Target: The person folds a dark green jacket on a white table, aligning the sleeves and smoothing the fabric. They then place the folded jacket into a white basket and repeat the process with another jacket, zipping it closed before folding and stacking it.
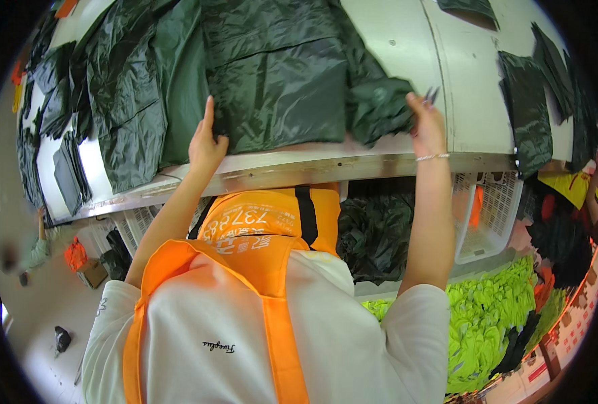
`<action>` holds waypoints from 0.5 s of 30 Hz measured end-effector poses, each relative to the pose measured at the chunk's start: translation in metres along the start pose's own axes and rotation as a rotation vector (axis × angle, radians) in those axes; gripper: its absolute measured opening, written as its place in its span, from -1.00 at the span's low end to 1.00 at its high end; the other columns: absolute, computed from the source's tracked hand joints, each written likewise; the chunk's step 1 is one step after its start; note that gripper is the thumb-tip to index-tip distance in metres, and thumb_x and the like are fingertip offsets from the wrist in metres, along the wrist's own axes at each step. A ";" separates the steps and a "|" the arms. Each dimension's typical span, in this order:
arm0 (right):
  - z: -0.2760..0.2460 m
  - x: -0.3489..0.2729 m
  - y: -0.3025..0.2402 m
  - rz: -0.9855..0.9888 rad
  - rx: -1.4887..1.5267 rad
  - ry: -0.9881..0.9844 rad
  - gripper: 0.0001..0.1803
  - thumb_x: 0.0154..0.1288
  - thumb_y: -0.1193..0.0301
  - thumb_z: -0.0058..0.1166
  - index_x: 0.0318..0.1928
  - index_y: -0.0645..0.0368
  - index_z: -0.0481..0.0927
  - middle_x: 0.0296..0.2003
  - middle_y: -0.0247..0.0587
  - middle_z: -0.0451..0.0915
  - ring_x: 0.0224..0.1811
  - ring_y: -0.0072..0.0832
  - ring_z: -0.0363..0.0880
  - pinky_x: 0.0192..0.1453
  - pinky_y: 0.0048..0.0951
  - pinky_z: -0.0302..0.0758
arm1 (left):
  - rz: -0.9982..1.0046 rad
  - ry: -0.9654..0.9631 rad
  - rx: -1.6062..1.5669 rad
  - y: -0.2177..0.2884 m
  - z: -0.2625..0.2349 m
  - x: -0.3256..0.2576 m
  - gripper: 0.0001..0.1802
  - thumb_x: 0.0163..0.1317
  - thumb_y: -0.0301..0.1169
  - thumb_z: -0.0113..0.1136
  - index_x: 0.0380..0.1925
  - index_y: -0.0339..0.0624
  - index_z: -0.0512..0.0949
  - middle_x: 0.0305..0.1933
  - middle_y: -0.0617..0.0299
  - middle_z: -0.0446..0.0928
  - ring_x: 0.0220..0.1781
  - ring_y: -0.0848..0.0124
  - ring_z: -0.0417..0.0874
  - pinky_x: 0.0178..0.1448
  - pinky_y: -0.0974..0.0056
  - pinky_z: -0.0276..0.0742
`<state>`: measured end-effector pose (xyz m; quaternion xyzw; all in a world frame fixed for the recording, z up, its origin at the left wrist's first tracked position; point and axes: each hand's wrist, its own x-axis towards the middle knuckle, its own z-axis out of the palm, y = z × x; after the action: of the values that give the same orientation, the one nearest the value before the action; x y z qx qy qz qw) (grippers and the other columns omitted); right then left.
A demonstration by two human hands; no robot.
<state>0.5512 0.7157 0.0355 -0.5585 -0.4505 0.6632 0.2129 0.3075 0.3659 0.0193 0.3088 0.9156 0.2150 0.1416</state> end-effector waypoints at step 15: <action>0.089 -0.085 -0.060 0.023 0.287 -0.773 -0.87 0.21 0.39 0.17 -0.35 0.13 0.49 -0.61 -0.56 0.31 -0.70 -0.78 0.11 -0.61 -0.69 0.04 | 0.169 -0.573 -1.015 0.172 -0.018 0.033 0.14 -0.06 -0.01 0.43 0.41 -0.16 -0.04 0.40 0.02 0.16 0.43 0.21 0.15 0.45 0.16 -0.01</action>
<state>0.4791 0.6466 0.1297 -0.2379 -0.3939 0.8826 0.0960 0.3618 0.5042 0.1136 0.3200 0.5954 0.5451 0.4959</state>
